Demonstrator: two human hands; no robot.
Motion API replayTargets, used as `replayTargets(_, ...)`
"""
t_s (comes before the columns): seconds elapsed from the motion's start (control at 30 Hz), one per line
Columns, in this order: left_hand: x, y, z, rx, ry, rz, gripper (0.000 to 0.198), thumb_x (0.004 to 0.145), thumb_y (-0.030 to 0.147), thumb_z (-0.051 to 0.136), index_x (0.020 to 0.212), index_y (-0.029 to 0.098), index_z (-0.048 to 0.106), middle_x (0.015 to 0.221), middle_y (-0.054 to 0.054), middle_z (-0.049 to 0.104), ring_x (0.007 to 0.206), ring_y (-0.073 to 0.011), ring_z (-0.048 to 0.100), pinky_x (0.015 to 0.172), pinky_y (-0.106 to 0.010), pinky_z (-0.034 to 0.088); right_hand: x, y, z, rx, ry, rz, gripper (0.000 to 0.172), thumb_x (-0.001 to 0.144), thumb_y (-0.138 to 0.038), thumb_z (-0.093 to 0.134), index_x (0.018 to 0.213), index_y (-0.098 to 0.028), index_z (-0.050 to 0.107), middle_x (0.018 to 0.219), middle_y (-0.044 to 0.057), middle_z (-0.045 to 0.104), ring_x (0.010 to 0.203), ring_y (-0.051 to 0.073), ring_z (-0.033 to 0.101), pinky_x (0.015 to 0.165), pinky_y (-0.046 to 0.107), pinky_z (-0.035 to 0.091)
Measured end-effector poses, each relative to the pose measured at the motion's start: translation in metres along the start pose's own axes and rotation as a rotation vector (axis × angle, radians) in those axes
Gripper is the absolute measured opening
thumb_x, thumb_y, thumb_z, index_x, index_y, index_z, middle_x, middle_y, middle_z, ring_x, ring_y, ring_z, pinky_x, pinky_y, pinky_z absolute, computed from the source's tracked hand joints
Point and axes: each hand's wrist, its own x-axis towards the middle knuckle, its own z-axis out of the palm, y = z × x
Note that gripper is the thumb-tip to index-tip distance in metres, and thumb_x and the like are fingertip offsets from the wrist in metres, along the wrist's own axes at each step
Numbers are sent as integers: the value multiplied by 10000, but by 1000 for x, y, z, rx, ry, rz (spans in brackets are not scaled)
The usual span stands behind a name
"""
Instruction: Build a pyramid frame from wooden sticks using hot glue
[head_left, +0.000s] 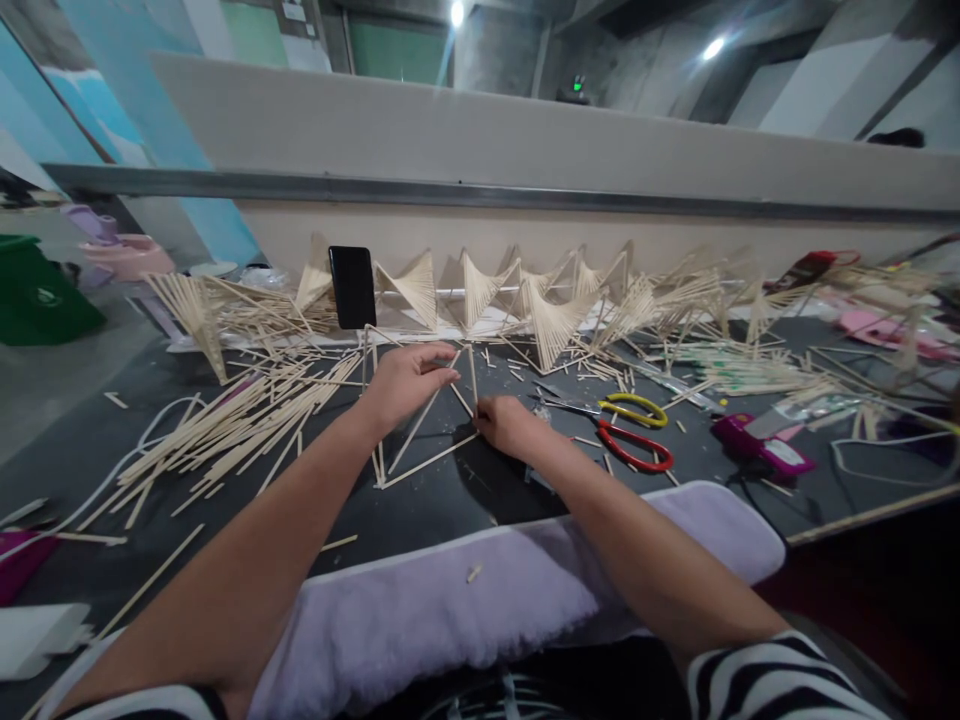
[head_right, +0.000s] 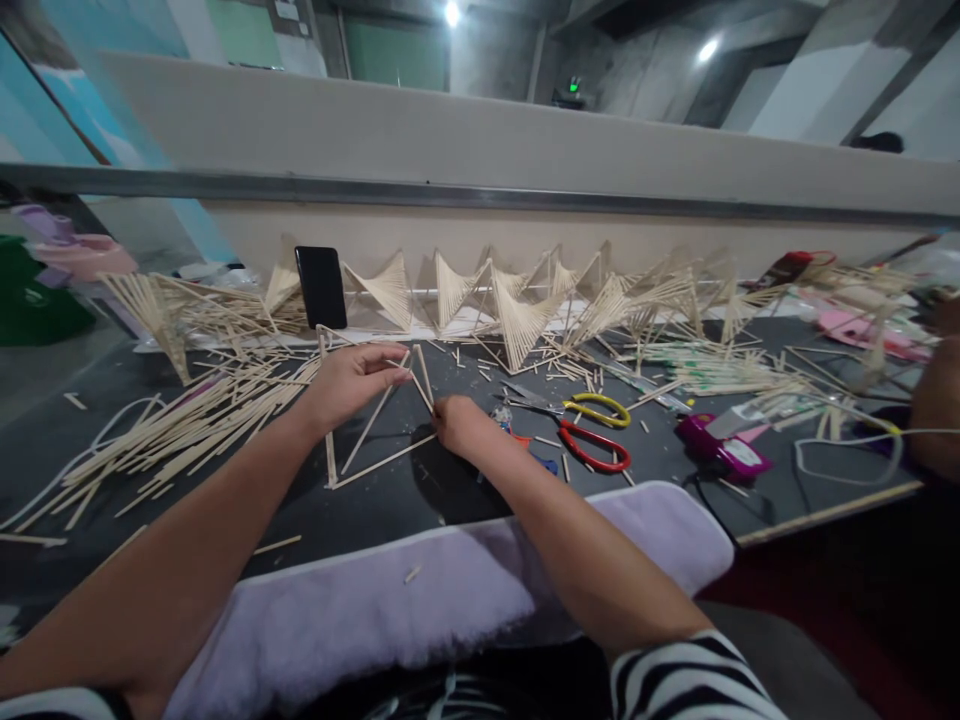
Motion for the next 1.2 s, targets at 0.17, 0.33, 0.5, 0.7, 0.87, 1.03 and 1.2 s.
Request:
replayTargets(0.17, 1, 17, -12, -108, -7, -52, 206, 632, 331, 722, 678, 137, 670, 895, -80, 691, 858, -207, 641, 785, -336, 518, -7, 2, 0, 7, -26, 5, 251, 828, -243, 439, 894, -172, 671, 856, 88, 685, 726, 145, 601, 562, 213, 340)
replayTargets(0.33, 1, 36, -31, -174, -61, -147, 197, 689, 351, 680, 733, 159, 662, 794, -68, 693, 752, -186, 652, 661, -296, 532, -11, 7, 1, 48, -78, 2, 227, 809, -235, 459, 873, -184, 671, 831, 70, 680, 690, 136, 587, 532, 211, 332)
replayTargets(0.5, 1, 45, -39, -52, -69, -81, 204, 762, 379, 601, 750, 179, 638, 735, -47, 689, 586, -127, 591, 538, -239, 491, -15, 12, -8, 161, -93, -38, 137, 757, -212, 540, 837, -183, 648, 814, 39, 663, 717, 132, 568, 589, 203, 357)
replayTargets(0.7, -6, 53, -34, -92, -15, -68, 210, 818, 397, 530, 921, 222, 585, 587, 5, 617, 380, -67, 452, 370, -177, 348, -22, 14, -22, 326, -8, -9, 232, 743, -196, 555, 971, -180, 593, 875, 36, 644, 729, 126, 553, 615, 203, 381)
replayTargets(0.87, -10, 60, -33, -98, -34, -45, 281, 781, 367, 573, 1020, 220, 581, 658, -11, 627, 456, -87, 515, 444, -207, 434, -19, 14, -19, 451, 59, -50, 345, 698, -76, 470, 1018, -164, 564, 833, 18, 624, 673, 112, 542, 612, 204, 397)
replayTargets(1.03, -18, 68, -35, -53, -71, -74, 301, 821, 383, 515, 1046, 190, 572, 671, -13, 629, 436, -77, 512, 414, -189, 413, -14, 8, -3, 598, 304, -157, 437, 663, -37, 396, 1058, -165, 534, 924, 36, 606, 685, 106, 531, 628, 208, 417)
replayTargets(1.2, -35, 55, -36, 20, -29, -51, 279, 873, 340, 453, 1069, 160, 537, 716, -14, 606, 481, -59, 502, 451, -168, 414, -16, 9, 5, 695, 408, -249, 516, 665, -56, 409, 1161, -188, 449, 938, 28, 590, 587, 85, 503, 583, 213, 424)
